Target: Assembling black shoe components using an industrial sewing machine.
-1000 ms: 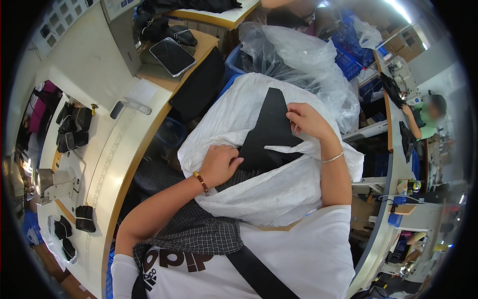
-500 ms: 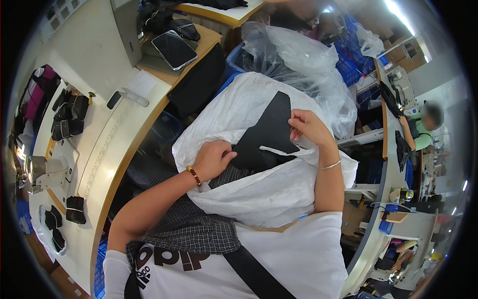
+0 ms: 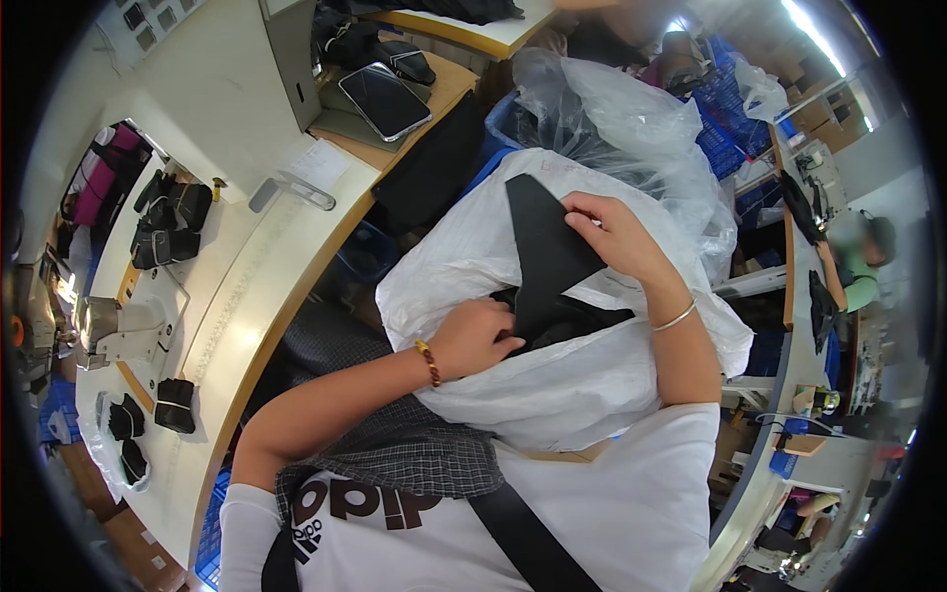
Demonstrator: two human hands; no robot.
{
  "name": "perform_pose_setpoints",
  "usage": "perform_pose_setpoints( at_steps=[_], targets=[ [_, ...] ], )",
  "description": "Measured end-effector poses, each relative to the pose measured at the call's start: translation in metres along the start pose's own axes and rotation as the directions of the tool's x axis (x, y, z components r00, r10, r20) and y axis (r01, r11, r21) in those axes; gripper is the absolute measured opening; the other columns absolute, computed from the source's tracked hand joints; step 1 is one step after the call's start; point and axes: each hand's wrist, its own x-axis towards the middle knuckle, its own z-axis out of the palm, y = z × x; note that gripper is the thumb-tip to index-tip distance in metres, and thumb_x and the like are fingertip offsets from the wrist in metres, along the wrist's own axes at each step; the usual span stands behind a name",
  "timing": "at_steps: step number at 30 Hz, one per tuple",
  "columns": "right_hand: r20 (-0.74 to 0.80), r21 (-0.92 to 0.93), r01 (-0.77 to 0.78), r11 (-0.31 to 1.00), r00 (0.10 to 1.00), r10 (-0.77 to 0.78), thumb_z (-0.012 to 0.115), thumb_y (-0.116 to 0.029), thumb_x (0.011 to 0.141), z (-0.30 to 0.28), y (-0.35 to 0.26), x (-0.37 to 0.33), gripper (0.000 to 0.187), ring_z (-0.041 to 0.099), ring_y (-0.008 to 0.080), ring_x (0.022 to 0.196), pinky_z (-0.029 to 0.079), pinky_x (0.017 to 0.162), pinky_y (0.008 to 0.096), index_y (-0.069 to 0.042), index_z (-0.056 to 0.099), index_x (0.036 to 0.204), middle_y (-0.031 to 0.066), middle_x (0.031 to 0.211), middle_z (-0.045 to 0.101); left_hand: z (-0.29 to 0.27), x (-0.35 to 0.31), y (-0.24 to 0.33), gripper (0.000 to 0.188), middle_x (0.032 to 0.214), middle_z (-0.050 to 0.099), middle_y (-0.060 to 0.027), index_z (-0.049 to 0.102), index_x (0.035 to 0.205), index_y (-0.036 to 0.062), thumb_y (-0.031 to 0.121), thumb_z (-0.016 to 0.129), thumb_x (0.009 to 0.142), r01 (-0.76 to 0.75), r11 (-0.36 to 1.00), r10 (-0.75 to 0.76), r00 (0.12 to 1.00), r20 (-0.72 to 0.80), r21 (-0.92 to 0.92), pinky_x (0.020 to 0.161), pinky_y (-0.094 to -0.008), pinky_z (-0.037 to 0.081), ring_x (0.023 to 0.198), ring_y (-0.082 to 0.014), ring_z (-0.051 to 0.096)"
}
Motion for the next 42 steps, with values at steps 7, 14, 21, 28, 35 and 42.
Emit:
perform_pose_setpoints(
  at_steps=[7,14,21,28,35,42],
  targets=[
    [0.228,-0.139,0.231,0.963,0.954,-0.195,0.064,-0.008,0.088,0.045,-0.03,0.02,0.013,0.065,0.0294,0.085,0.05,0.077,0.0362,-0.001,0.069,0.099,0.0116,0.092,0.069,0.039,-0.004,-0.022,0.048,0.1,0.067,-0.0262,0.071,0.094,-0.007,0.037,0.078,0.077,-0.057,0.966,0.084,0.992,-0.096,0.251,0.093,-0.0474,0.046,0.102,-0.0426,0.06],
    [0.237,-0.125,0.106,0.986,0.969,-0.074,0.063,-0.009,0.088,0.067,-0.012,0.034,0.013,0.065,0.0332,0.085,0.051,0.078,0.0386,0.0,0.07,0.096,0.0142,0.092,0.069,0.033,-0.017,-0.036,0.075,0.135,0.054,-0.0251,0.052,0.133,-0.0031,0.033,0.082,0.074,0.116,0.987,-0.121,0.992,0.035,0.108,0.104,-0.0466,0.042,0.126,-0.0408,0.049],
    [0.212,-0.092,0.11,0.99,0.973,-0.088,0.061,-0.012,0.088,0.068,-0.005,0.033,0.016,0.066,0.0366,0.09,0.051,0.08,0.0433,-0.003,0.072,0.096,0.017,0.093,0.071,0.005,-0.019,-0.045,0.052,0.105,0.068,-0.0142,0.063,0.118,-0.0017,0.038,0.075,0.086,0.333,0.836,-0.262,0.941,0.215,-0.437,0.087,-0.0354,0.05,0.097,-0.0235,0.063],
    [0.211,-0.152,0.139,0.979,0.972,-0.105,0.059,-0.003,0.087,0.074,-0.001,0.035,0.02,0.066,0.0349,0.088,0.051,0.081,0.0401,-0.001,0.072,0.103,0.0159,0.094,0.07,0.026,-0.024,-0.063,0.032,0.067,0.064,-0.0016,0.069,0.084,-0.0034,0.027,0.067,0.095,0.333,0.693,-0.428,0.904,0.006,-0.639,0.057,-0.0261,0.044,0.062,-0.0068,0.054],
    [0.256,-0.206,0.131,0.97,0.964,-0.076,0.057,0.0,0.085,0.076,0.002,0.035,0.024,0.066,0.0363,0.091,0.052,0.082,0.0408,-0.001,0.072,0.103,0.0173,0.098,0.071,0.022,-0.024,-0.054,0.031,0.067,0.067,-0.004,0.07,0.084,-0.0037,0.026,0.069,0.094,0.366,0.736,-0.434,0.901,0.017,-0.569,0.057,-0.0271,0.045,0.062,-0.0082,0.057],
    [0.263,-0.319,0.124,0.94,0.964,-0.037,0.057,-0.001,0.084,0.08,0.005,0.03,0.022,0.065,0.0362,0.09,0.052,0.081,0.0428,-0.002,0.072,0.101,0.0163,0.093,0.069,0.006,-0.025,-0.033,0.03,0.071,0.068,-0.0096,0.071,0.09,-0.0041,0.025,0.07,0.093,0.41,0.808,-0.432,0.901,0.049,-0.423,0.063,-0.0292,0.049,0.068,-0.0122,0.061]
  ],
)
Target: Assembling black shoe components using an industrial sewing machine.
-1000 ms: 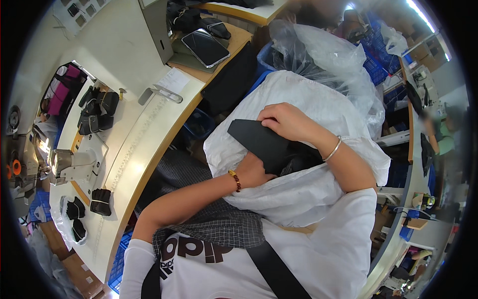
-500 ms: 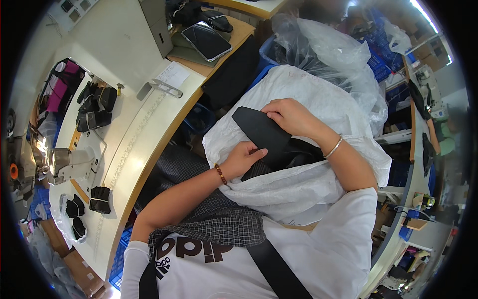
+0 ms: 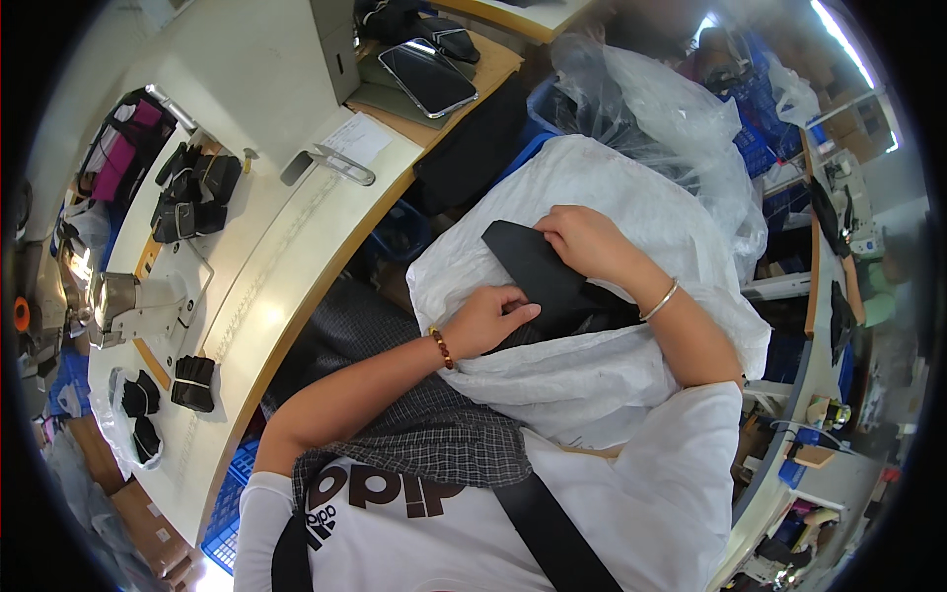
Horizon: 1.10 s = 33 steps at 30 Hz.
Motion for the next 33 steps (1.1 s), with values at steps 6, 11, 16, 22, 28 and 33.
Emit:
perform_pose_setpoints(
  at_steps=[6,11,16,22,28,33],
  targets=[
    [-0.14,-0.149,-0.008,0.989,0.99,-0.013,0.06,0.0,0.08,-0.014,-0.017,-0.021,0.035,0.061,0.0371,0.101,0.051,0.089,0.0446,-0.002,0.064,0.114,0.0187,0.104,0.063,-0.043,-0.066,0.028,0.023,0.097,0.067,-0.0114,0.069,0.109,0.0037,0.017,0.07,0.09,-0.291,0.936,0.294,0.956,0.017,0.198,0.083,-0.0352,0.053,0.092,-0.0256,0.065],
    [-0.06,-0.129,-0.027,0.991,0.998,0.02,0.054,0.007,0.077,-0.03,-0.035,-0.032,0.048,0.057,0.041,0.1,0.048,0.09,0.0444,0.001,0.058,0.125,0.0211,0.108,0.058,-0.085,-0.162,0.043,0.027,0.1,0.066,-0.0099,0.067,0.112,0.0046,0.015,0.072,0.088,-0.324,0.907,0.367,0.921,-0.129,0.27,0.084,-0.0361,0.052,0.095,-0.0278,0.063],
    [-0.066,-0.259,-0.056,0.964,0.997,0.04,0.054,0.007,0.08,-0.03,-0.048,-0.047,0.057,0.054,0.0422,0.111,0.044,0.098,0.0434,-0.001,0.051,0.136,0.0227,0.124,0.053,-0.113,-0.261,0.043,0.026,0.096,0.068,-0.01,0.071,0.103,0.005,0.008,0.078,0.078,-0.121,0.839,0.421,0.762,-0.492,0.531,0.079,-0.0372,0.054,0.089,-0.0278,0.065],
    [-0.136,-0.224,-0.118,0.968,0.987,0.089,0.059,0.0,0.085,-0.039,-0.081,-0.054,0.064,0.045,0.0407,0.131,0.035,0.111,0.0419,-0.006,0.041,0.146,0.0205,0.144,0.045,-0.155,-0.343,0.031,0.044,0.104,0.066,-0.0135,0.069,0.112,0.007,0.008,0.083,0.071,0.456,0.701,0.495,0.243,-0.834,0.549,0.086,-0.0392,0.052,0.099,-0.031,0.062],
    [-0.28,-0.222,0.149,0.964,0.937,-0.209,0.065,0.005,0.077,-0.054,-0.16,-0.046,0.059,0.051,0.0372,0.123,0.04,0.105,0.041,-0.003,0.054,0.134,0.0188,0.134,0.05,-0.188,-0.35,0.001,0.076,0.126,0.055,-0.0179,0.051,0.14,0.0095,0.009,0.082,0.071,0.544,0.688,0.323,0.363,-0.874,0.481,0.097,-0.044,0.048,0.114,-0.0364,0.055],
    [-0.02,-0.023,0.539,0.842,0.842,-0.539,0.07,0.004,0.074,-0.026,-0.234,-0.013,0.041,0.058,0.0327,0.105,0.048,0.09,0.0407,-0.003,0.064,0.114,0.0143,0.116,0.058,-0.199,-0.352,-0.009,0.071,0.121,0.058,-0.011,0.048,0.142,0.0095,0.005,0.078,0.078,0.299,0.925,0.133,0.322,-0.937,0.234,0.094,-0.0351,0.05,0.107,-0.0227,0.061]
  ],
)
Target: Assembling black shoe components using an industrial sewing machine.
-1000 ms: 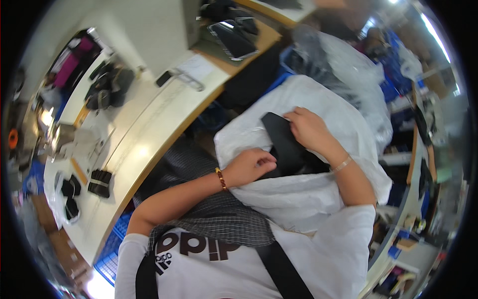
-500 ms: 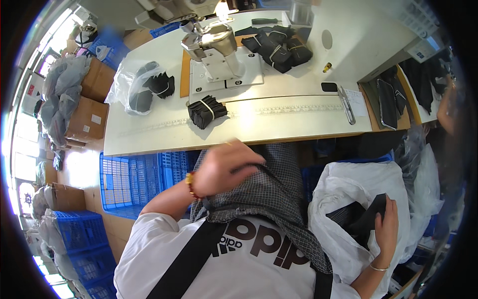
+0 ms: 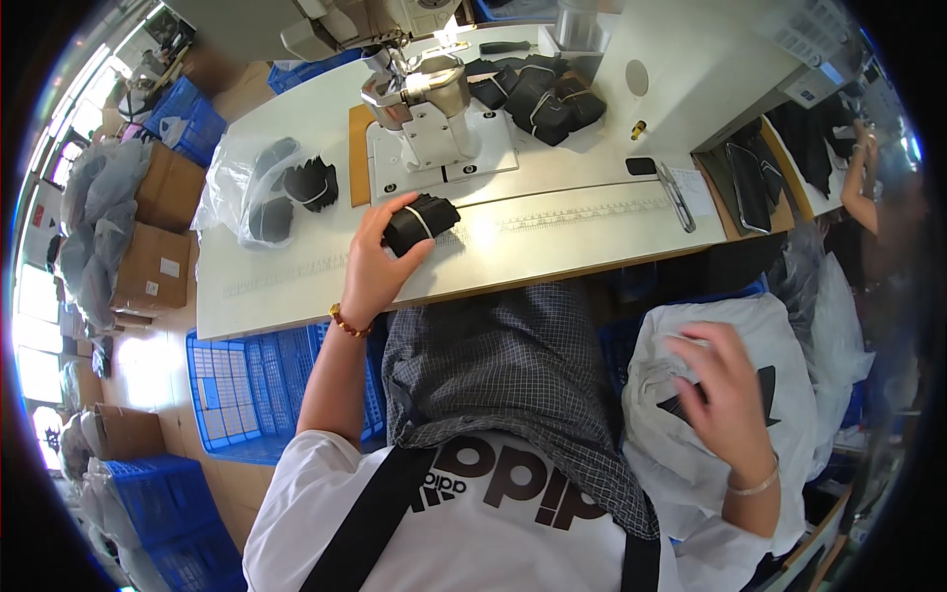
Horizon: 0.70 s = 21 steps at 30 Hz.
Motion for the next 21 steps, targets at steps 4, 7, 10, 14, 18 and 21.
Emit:
perform_pose_setpoints(
  at_steps=[4,7,10,14,18,21],
  targets=[
    [-0.059,0.203,0.325,0.924,0.946,-0.319,0.071,-0.001,0.076,0.055,-0.023,0.072,0.029,0.06,0.0276,0.092,0.049,0.08,0.0383,-0.005,0.065,0.104,0.0081,0.099,0.058,0.011,-0.011,0.012,0.068,0.12,0.057,-0.0048,0.044,0.146,0.0082,0.003,0.074,0.084,0.231,0.682,-0.137,0.972,0.189,-0.694,0.094,-0.0277,0.049,0.107,-0.0109,0.058],
    [-0.175,0.215,0.364,0.906,0.927,-0.331,0.071,-0.003,0.078,0.094,-0.038,0.125,0.02,0.059,0.0273,0.087,0.049,0.077,0.0385,-0.005,0.064,0.096,0.0071,0.093,0.056,0.026,-0.021,0.026,0.079,0.122,0.056,-0.0081,0.04,0.148,0.006,-0.001,0.077,0.078,0.036,0.844,-0.033,0.999,0.015,-0.536,0.095,-0.0295,0.049,0.113,-0.0163,0.057],
    [-0.343,0.312,0.372,0.874,0.902,-0.262,0.071,-0.006,0.079,0.125,-0.049,0.165,0.014,0.059,0.0285,0.084,0.048,0.074,0.0398,-0.005,0.061,0.089,0.0072,0.089,0.056,0.032,-0.026,0.031,0.09,0.126,0.055,-0.0146,0.039,0.148,0.0058,-0.006,0.079,0.068,-0.188,0.974,0.164,0.971,-0.173,-0.13,0.097,-0.0371,0.048,0.118,-0.0301,0.055],
    [-0.252,0.36,0.223,0.906,0.958,-0.135,0.074,-0.014,0.078,0.156,-0.06,0.187,0.017,0.059,0.0278,0.081,0.046,0.07,0.0409,-0.007,0.059,0.082,0.0064,0.083,0.056,0.031,-0.028,0.024,0.091,0.13,0.053,-0.0178,0.041,0.146,0.0059,-0.012,0.07,0.062,-0.302,0.914,0.37,0.893,-0.256,0.269,0.1,-0.0452,0.045,0.119,-0.0387,0.052],
    [-0.372,0.127,0.28,0.952,0.903,-0.216,0.074,-0.012,0.08,0.18,-0.068,0.186,0.016,0.059,0.0268,0.075,0.045,0.07,0.0394,-0.007,0.059,0.084,0.0059,0.082,0.058,0.03,-0.03,0.01,0.088,0.131,0.053,-0.0159,0.042,0.146,0.0058,-0.012,0.066,0.063,-0.276,0.873,0.368,0.914,-0.17,0.402,0.103,-0.0455,0.044,0.121,-0.0379,0.051],
    [-0.388,0.096,0.213,0.972,0.907,-0.161,0.074,-0.011,0.08,0.189,-0.07,0.186,0.017,0.06,0.0256,0.074,0.045,0.07,0.0381,-0.008,0.059,0.086,0.0048,0.082,0.058,0.034,-0.031,0.004,0.088,0.131,0.052,-0.0162,0.041,0.146,0.0046,-0.009,0.071,0.064,-0.254,0.897,0.329,0.93,-0.163,0.363,0.101,-0.045,0.045,0.121,-0.0379,0.051]
  ],
)
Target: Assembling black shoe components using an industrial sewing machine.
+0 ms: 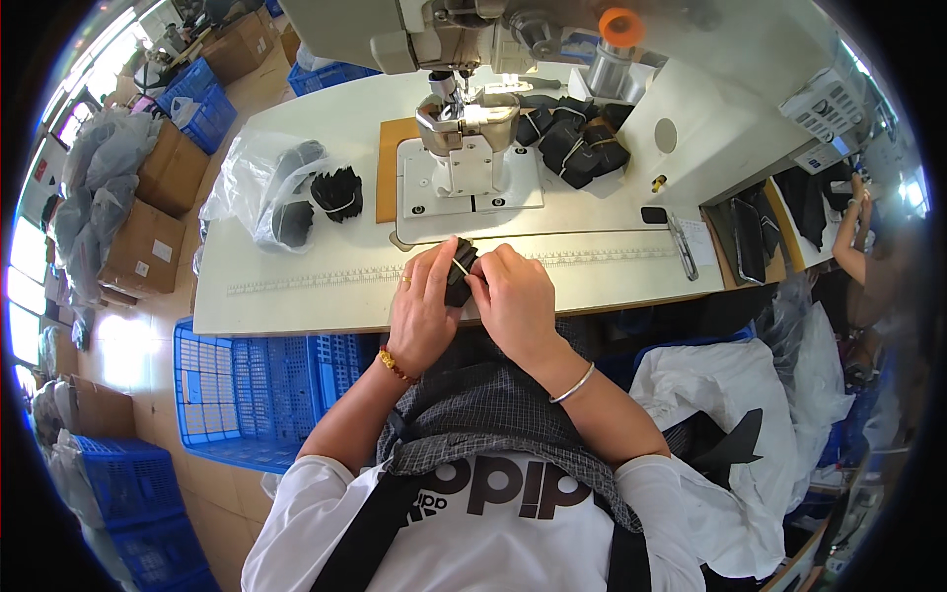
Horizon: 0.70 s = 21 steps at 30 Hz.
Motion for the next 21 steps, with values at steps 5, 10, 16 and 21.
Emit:
perform_pose_setpoints(
  at_steps=[5,10,16,21],
  targets=[
    [0.003,0.056,-0.021,0.998,1.0,0.02,0.073,-0.011,0.08,0.004,-0.001,0.007,0.016,0.061,0.0251,0.074,0.045,0.07,0.0376,-0.009,0.059,0.085,0.0042,0.081,0.059,0.009,-0.005,-0.003,0.084,0.129,0.053,-0.0183,0.046,0.141,0.0035,0.001,0.08,0.065,0.133,0.983,-0.151,0.979,-0.138,-0.127,0.096,-0.0432,0.05,0.115,-0.0376,0.057],
    [0.057,-0.025,0.026,0.999,0.998,-0.024,0.072,-0.01,0.08,0.003,-0.004,0.014,0.014,0.062,0.0259,0.073,0.046,0.069,0.0388,-0.009,0.059,0.084,0.0048,0.08,0.059,0.012,-0.01,-0.008,0.077,0.13,0.054,-0.0176,0.05,0.135,0.0015,0.0,0.078,0.063,0.032,0.999,-0.029,0.991,-0.128,0.018,0.095,-0.0429,0.051,0.116,-0.0369,0.057],
    [0.152,-0.163,0.018,0.986,0.988,0.007,0.07,-0.011,0.08,-0.003,-0.011,0.014,0.013,0.064,0.0275,0.07,0.051,0.059,0.0394,-0.007,0.058,0.081,0.0069,0.079,0.059,0.016,-0.012,-0.01,0.068,0.127,0.054,-0.0152,0.054,0.132,0.0008,0.01,0.075,0.067,-0.12,0.98,0.143,0.979,-0.144,0.156,0.105,-0.0492,0.045,0.124,-0.0347,0.054],
    [0.157,-0.183,0.049,0.982,0.987,-0.02,0.069,-0.012,0.076,-0.003,-0.009,0.012,0.013,0.066,0.0244,0.069,0.053,0.057,0.0371,-0.007,0.058,0.08,0.0075,0.077,0.059,0.015,-0.01,-0.005,0.072,0.128,0.054,-0.0148,0.053,0.134,0.0012,0.013,0.077,0.068,-0.11,0.98,0.133,0.981,-0.142,0.165,0.104,-0.0484,0.045,0.125,-0.0346,0.052]
  ],
)
